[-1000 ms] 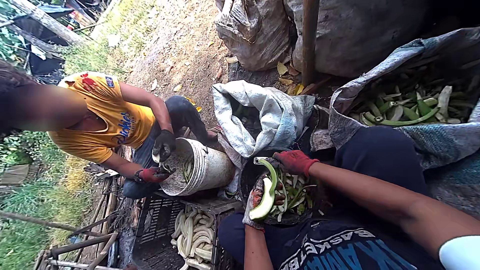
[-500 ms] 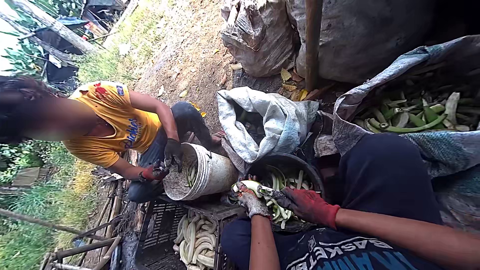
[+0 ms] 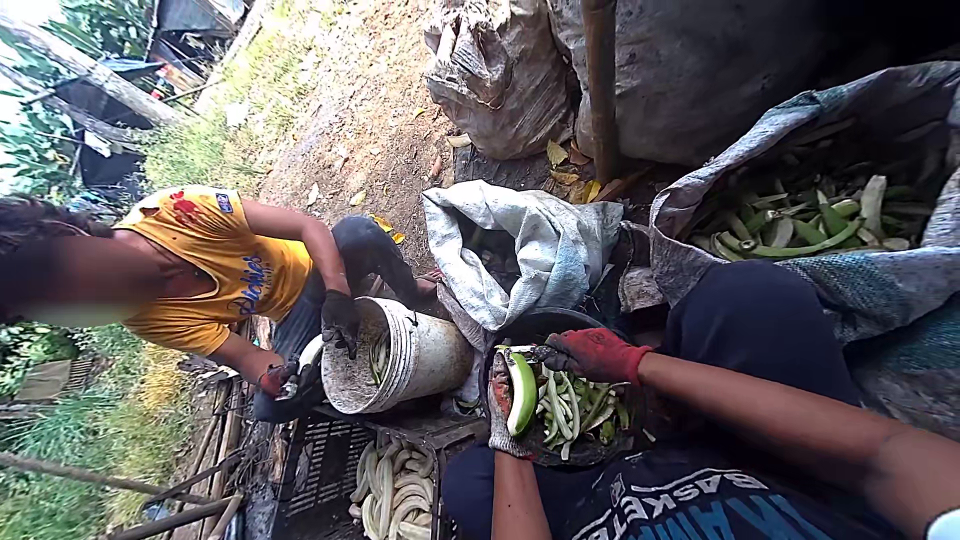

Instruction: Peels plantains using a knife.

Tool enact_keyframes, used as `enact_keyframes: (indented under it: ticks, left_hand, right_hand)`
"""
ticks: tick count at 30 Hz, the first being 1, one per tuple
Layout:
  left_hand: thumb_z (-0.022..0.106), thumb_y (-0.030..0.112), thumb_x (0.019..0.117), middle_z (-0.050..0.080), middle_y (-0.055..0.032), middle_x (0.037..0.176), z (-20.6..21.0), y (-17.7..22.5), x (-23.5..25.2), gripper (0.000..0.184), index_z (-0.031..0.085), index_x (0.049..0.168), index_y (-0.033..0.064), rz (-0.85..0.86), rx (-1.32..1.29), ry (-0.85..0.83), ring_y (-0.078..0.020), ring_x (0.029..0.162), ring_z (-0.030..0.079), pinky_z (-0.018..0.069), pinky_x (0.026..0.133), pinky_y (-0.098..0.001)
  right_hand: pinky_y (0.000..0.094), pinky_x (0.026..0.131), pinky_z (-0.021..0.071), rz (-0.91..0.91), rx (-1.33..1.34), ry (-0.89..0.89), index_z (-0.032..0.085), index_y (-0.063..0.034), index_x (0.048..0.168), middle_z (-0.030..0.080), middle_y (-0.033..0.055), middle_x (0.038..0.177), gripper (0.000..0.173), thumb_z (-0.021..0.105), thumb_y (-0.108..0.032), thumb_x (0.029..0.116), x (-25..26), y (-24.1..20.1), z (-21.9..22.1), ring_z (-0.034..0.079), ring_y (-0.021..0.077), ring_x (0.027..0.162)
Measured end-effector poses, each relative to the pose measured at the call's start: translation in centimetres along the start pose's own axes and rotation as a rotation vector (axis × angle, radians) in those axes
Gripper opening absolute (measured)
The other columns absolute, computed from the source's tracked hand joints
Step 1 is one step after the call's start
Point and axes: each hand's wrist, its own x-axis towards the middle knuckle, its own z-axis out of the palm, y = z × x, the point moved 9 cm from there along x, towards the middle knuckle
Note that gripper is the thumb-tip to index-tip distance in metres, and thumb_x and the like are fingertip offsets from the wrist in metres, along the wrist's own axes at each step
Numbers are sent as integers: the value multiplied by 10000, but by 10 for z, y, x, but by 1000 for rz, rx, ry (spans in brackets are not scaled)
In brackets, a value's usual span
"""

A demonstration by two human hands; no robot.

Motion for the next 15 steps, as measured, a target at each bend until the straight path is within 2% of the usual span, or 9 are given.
enact_keyframes:
  ticks: [2,5,7,9,13,15]
  left_hand:
    - [261,303,1133,710,-95,967,-1,-6,-3,407,535,1308,58,-95,-71,-90,-185,800,726,627,688,-337]
    - [247,365,1127,705,-156,1077,-1,-11,-4,455,476,1367,53,-181,-105,-197,-295,885,741,640,727,-432]
    - [332,291,1118,691,-189,1142,-1,-7,-7,433,337,1474,46,-187,-42,-219,-321,898,748,646,746,-443]
    - [448,234,1080,686,-236,1192,1,-5,-11,523,236,1519,45,-199,-37,-279,-362,909,748,644,765,-466]
    - [554,149,996,698,-259,1172,9,-9,-19,608,212,1488,50,-282,23,-399,-397,928,744,638,778,-483]
    - [568,44,969,681,-275,1206,9,-13,-18,670,189,1521,35,-290,97,-453,-405,1003,729,620,867,-504]
  right_hand:
    - [635,934,491,-59,-39,4,581,-52,1346,662,247,1231,340,558,-215,1048,4,1,-9,648,444,1146]
    - [630,922,495,-114,-86,26,598,-53,1333,661,254,1216,330,564,-213,1047,5,-1,-17,651,452,1121]
    - [625,927,494,-130,-115,28,593,-54,1350,655,260,1220,344,572,-191,1035,6,-3,-21,647,457,1122]
    - [623,908,503,-151,-154,34,594,-62,1350,654,255,1212,349,583,-196,1028,9,-4,-24,649,456,1113]
    - [616,916,498,-158,-181,20,601,-63,1358,666,249,1185,354,586,-199,1031,21,-5,-33,650,445,1109]
    - [613,908,503,-159,-179,-11,620,-64,1327,684,231,1151,321,585,-193,1036,30,-7,-35,664,426,1088]
